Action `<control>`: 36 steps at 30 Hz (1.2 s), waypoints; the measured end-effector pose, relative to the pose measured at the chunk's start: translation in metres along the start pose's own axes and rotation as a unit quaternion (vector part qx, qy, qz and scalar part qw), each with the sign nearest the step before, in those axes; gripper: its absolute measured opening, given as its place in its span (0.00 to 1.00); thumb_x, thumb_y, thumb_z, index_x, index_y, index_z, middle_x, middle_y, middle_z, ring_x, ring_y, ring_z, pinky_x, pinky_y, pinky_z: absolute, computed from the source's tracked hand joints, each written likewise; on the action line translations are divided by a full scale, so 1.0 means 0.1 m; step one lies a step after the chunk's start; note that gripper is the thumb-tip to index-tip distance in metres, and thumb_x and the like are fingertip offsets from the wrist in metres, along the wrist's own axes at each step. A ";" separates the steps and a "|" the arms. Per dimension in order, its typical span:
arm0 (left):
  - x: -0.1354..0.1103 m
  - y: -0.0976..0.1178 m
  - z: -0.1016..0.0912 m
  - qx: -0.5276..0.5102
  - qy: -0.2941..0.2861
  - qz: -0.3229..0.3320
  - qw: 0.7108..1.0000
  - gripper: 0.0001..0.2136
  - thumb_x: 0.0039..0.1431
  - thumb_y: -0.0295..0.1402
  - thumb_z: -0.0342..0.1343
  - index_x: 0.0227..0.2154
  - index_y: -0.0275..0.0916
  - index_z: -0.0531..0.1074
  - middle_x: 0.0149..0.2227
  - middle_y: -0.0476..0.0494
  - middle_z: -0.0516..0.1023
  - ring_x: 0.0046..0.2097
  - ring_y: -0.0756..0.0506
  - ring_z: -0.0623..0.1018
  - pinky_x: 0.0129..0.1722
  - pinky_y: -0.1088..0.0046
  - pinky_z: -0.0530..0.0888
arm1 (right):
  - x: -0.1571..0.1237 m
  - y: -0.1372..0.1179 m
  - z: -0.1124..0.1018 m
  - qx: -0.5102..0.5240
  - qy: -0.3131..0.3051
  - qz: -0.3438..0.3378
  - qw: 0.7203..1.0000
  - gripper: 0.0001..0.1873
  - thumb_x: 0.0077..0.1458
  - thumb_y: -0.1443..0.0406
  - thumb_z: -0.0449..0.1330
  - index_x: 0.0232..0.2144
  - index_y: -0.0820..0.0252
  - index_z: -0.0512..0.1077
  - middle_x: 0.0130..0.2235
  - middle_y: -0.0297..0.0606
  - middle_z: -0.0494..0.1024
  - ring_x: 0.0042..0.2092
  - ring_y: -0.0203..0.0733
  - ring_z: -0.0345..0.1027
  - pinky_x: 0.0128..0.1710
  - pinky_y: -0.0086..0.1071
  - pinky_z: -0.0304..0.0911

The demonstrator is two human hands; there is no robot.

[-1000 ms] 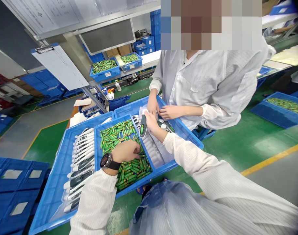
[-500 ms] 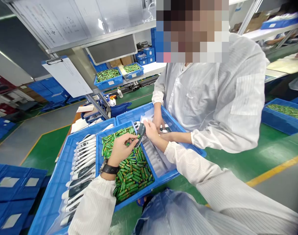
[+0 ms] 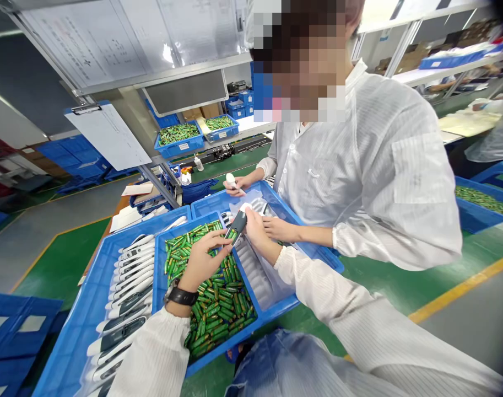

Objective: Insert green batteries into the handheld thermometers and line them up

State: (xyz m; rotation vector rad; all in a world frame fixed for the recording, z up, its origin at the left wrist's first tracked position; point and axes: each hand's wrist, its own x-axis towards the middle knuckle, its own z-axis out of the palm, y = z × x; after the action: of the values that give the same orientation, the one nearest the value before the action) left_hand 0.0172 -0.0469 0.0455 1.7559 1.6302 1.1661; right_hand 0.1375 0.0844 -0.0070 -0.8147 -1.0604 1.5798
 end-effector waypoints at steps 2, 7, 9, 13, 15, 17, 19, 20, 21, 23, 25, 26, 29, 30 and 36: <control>0.02 -0.06 0.07 -0.107 -0.010 -0.066 0.992 0.13 0.53 0.41 0.66 0.37 0.38 0.80 0.54 0.35 0.75 0.50 0.40 0.79 0.51 0.59 0.78 | -0.02 -0.01 0.00 0.029 -0.004 -0.006 1.000 0.27 0.58 0.41 0.50 0.36 0.58 0.69 0.28 0.37 0.77 0.26 0.40 0.69 0.27 0.31 0.67; 0.07 -0.14 0.18 -0.185 -0.019 -0.126 0.974 0.17 0.46 0.42 0.70 0.35 0.35 0.80 0.55 0.34 0.73 0.49 0.40 0.80 0.50 0.60 0.79 | -0.06 -0.02 0.01 0.046 0.012 -0.009 0.999 0.27 0.58 0.40 0.49 0.36 0.56 0.67 0.30 0.38 0.78 0.22 0.39 0.67 0.23 0.33 0.65; 0.07 -0.14 0.19 -0.182 -0.013 -0.132 0.974 0.17 0.45 0.42 0.70 0.35 0.35 0.79 0.55 0.34 0.73 0.48 0.40 0.81 0.50 0.60 0.79 | -0.08 -0.02 0.03 0.043 0.020 -0.013 0.999 0.27 0.58 0.39 0.48 0.37 0.55 0.66 0.31 0.39 0.79 0.22 0.40 0.68 0.23 0.35 0.66; 0.07 -0.10 0.18 -0.163 -0.022 -0.156 0.974 0.17 0.43 0.41 0.71 0.31 0.34 0.77 0.50 0.36 0.77 0.44 0.43 0.81 0.48 0.64 0.78 | -0.13 -0.04 0.05 0.003 0.031 -0.037 0.999 0.26 0.59 0.39 0.48 0.37 0.54 0.65 0.34 0.39 0.80 0.25 0.42 0.71 0.24 0.36 0.68; 0.08 -0.06 0.17 -0.158 -0.025 -0.172 0.972 0.17 0.42 0.41 0.71 0.29 0.35 0.74 0.40 0.42 0.79 0.38 0.45 0.81 0.43 0.67 0.78 | -0.17 -0.05 0.07 -0.006 0.036 -0.052 0.998 0.25 0.60 0.40 0.47 0.37 0.53 0.64 0.35 0.40 0.80 0.26 0.42 0.72 0.25 0.36 0.69; 0.08 -0.02 0.17 -0.168 -0.018 -0.188 0.967 0.18 0.41 0.39 0.71 0.29 0.37 0.69 0.31 0.50 0.76 0.33 0.48 0.79 0.37 0.71 0.77 | -0.20 -0.06 0.09 -0.001 0.033 -0.058 0.998 0.24 0.61 0.41 0.47 0.38 0.54 0.64 0.36 0.41 0.80 0.26 0.42 0.72 0.25 0.35 0.69; 0.08 0.01 0.17 -0.192 -0.006 -0.203 0.960 0.20 0.38 0.37 0.72 0.29 0.38 0.66 0.29 0.55 0.72 0.31 0.50 0.78 0.36 0.73 0.75 | -0.24 -0.07 0.10 0.001 0.025 -0.063 0.998 0.23 0.61 0.42 0.47 0.38 0.54 0.64 0.37 0.42 0.80 0.27 0.42 0.72 0.24 0.35 0.69; 0.08 0.02 0.17 -0.204 -0.001 -0.210 0.956 0.21 0.37 0.36 0.72 0.30 0.39 0.66 0.29 0.55 0.72 0.31 0.51 0.77 0.36 0.73 0.75 | -0.25 -0.08 0.11 0.000 0.023 -0.065 0.998 0.23 0.61 0.42 0.47 0.39 0.54 0.64 0.37 0.43 0.80 0.27 0.42 0.72 0.24 0.35 0.69; 0.08 0.02 0.17 -0.212 0.004 -0.216 0.953 0.22 0.36 0.35 0.73 0.29 0.39 0.65 0.29 0.56 0.72 0.31 0.51 0.77 0.36 0.73 0.75 | -0.26 -0.08 0.11 -0.002 0.021 -0.067 0.998 0.24 0.61 0.42 0.47 0.39 0.54 0.64 0.38 0.43 0.80 0.28 0.42 0.73 0.24 0.35 0.69; 0.09 0.01 0.19 -0.214 0.014 -0.222 0.951 0.22 0.35 0.35 0.73 0.29 0.39 0.64 0.29 0.56 0.72 0.31 0.51 0.77 0.37 0.72 0.75 | -0.25 -0.07 0.12 -0.003 0.019 -0.066 0.998 0.24 0.61 0.42 0.47 0.40 0.53 0.64 0.38 0.43 0.79 0.28 0.43 0.73 0.25 0.35 0.68; 0.09 -0.01 0.21 -0.210 0.022 -0.221 0.952 0.22 0.36 0.36 0.72 0.29 0.39 0.64 0.29 0.55 0.72 0.31 0.51 0.77 0.37 0.72 0.75 | -0.22 -0.05 0.13 -0.003 0.014 -0.064 0.998 0.24 0.61 0.42 0.47 0.41 0.53 0.64 0.38 0.42 0.79 0.28 0.42 0.73 0.24 0.35 0.68; 0.09 -0.03 0.22 -0.209 0.027 -0.217 0.953 0.21 0.37 0.36 0.71 0.30 0.39 0.64 0.29 0.55 0.72 0.31 0.51 0.76 0.37 0.72 0.75 | -0.21 -0.04 0.13 -0.005 0.012 -0.064 0.998 0.24 0.61 0.42 0.48 0.42 0.53 0.64 0.38 0.42 0.79 0.28 0.42 0.72 0.25 0.35 0.68; 0.10 -0.08 0.22 -0.205 0.039 -0.206 0.956 0.22 0.35 0.37 0.72 0.31 0.39 0.67 0.30 0.52 0.74 0.33 0.49 0.77 0.38 0.71 0.75 | -0.16 -0.03 0.13 -0.034 0.009 -0.060 0.998 0.24 0.64 0.44 0.45 0.44 0.53 0.65 0.38 0.41 0.79 0.28 0.42 0.72 0.26 0.36 0.69; 0.10 -0.09 0.21 -0.201 0.042 -0.205 0.957 0.22 0.35 0.37 0.72 0.32 0.39 0.68 0.31 0.51 0.75 0.34 0.48 0.77 0.38 0.71 0.75 | -0.14 -0.03 0.12 -0.064 0.002 -0.058 0.996 0.24 0.65 0.45 0.43 0.46 0.53 0.66 0.39 0.41 0.79 0.29 0.43 0.73 0.28 0.36 0.70; 0.16 -0.16 0.13 -0.134 -0.005 -0.229 0.964 0.25 0.37 0.52 0.69 0.34 0.39 0.74 0.34 0.42 0.80 0.40 0.39 0.80 0.41 0.65 0.78 | -0.11 -0.23 -0.08 -0.230 -0.020 -0.098 0.968 0.17 0.65 0.54 0.57 0.49 0.58 0.72 0.49 0.42 0.75 0.46 0.43 0.72 0.45 0.39 0.72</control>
State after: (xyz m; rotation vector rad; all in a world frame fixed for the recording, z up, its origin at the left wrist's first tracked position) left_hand 0.0179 -0.0265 0.0303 1.1351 1.6632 1.0870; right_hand 0.1564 0.0775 0.0109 -0.9523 -1.5201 1.2005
